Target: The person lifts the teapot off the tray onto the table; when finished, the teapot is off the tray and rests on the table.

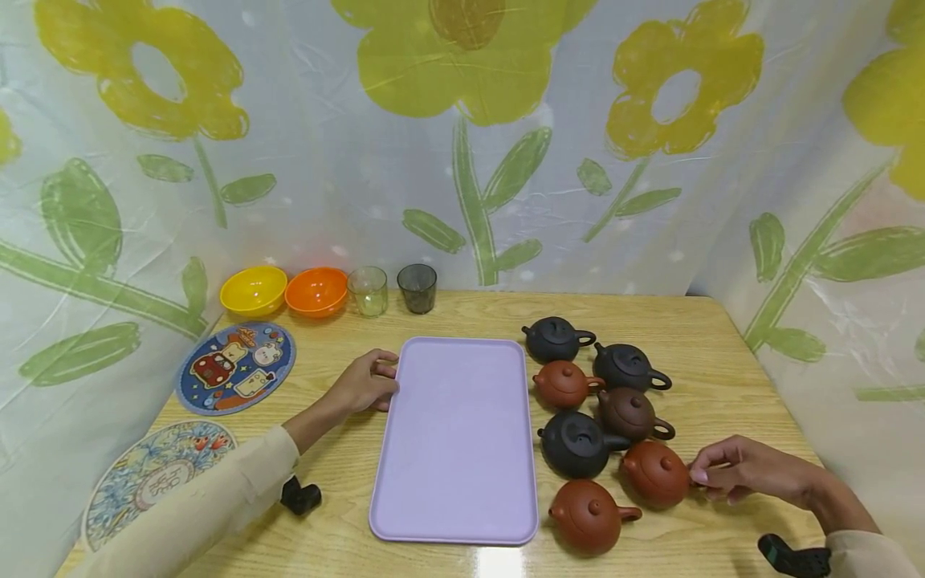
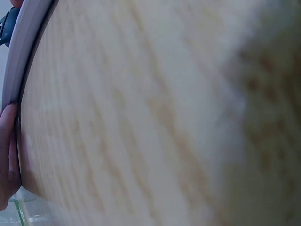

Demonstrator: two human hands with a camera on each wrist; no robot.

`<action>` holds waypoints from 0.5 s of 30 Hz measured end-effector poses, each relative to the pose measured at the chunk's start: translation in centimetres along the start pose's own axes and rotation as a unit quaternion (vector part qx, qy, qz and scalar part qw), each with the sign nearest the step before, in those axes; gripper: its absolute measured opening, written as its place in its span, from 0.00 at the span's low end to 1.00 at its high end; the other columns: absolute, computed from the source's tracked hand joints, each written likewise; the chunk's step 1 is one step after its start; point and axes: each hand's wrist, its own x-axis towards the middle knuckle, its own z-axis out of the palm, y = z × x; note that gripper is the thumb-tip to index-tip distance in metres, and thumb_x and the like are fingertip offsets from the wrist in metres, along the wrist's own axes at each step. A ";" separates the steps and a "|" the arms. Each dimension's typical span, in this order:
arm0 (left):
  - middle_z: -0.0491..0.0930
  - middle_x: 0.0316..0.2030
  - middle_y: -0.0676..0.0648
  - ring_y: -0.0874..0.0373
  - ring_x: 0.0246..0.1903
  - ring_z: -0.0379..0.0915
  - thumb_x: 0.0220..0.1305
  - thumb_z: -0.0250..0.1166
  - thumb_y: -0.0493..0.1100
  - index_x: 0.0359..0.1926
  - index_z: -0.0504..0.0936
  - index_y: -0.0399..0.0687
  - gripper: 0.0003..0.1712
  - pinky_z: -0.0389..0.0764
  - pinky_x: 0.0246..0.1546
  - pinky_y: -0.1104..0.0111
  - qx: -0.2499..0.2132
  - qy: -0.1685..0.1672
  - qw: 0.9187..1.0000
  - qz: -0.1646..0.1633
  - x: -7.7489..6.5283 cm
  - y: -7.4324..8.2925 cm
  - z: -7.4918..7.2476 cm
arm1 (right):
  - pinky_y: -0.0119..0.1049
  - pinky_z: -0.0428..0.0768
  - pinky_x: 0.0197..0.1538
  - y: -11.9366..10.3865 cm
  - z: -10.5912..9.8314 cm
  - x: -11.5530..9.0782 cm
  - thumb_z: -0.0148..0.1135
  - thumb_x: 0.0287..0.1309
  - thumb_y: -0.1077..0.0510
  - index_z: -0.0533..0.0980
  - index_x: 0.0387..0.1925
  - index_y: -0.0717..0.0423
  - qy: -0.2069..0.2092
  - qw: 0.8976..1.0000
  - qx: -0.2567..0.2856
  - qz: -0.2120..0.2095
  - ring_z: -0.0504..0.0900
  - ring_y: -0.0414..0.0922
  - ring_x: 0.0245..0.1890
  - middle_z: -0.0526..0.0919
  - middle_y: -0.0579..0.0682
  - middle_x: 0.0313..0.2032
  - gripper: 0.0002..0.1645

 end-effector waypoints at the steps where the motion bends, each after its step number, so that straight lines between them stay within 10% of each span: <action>1: 0.74 0.47 0.40 0.54 0.31 0.80 0.60 0.64 0.32 0.64 0.71 0.42 0.31 0.88 0.28 0.63 0.000 0.001 1.000 -0.001 0.0 0.0 0.0 | 0.38 0.83 0.36 0.0 -0.1 -0.1 0.45 0.76 0.60 0.76 0.52 0.71 0.008 1.000 -0.007 0.004 0.82 0.41 0.36 0.83 0.49 0.40 0.19; 10: 0.75 0.46 0.40 0.55 0.33 0.80 0.61 0.65 0.33 0.64 0.71 0.42 0.29 0.88 0.29 0.64 0.004 0.004 1.000 -0.005 -0.2 0.1 -0.1 | 0.45 0.84 0.40 -1.1 -0.8 -0.7 0.44 0.78 0.53 0.69 0.62 0.69 0.143 0.985 -0.097 0.029 0.83 0.48 0.42 0.82 0.42 0.50 0.25; 15: 0.78 0.46 0.40 0.54 0.33 0.80 0.65 0.65 0.37 0.64 0.70 0.41 0.28 0.88 0.30 0.65 0.013 0.008 1.000 0.010 -0.8 0.4 -0.8 | 0.40 0.85 0.39 -3.2 0.1 -0.1 0.47 0.77 0.51 0.70 0.61 0.68 0.257 0.951 -0.170 -0.010 0.84 0.41 0.41 0.83 0.31 0.46 0.25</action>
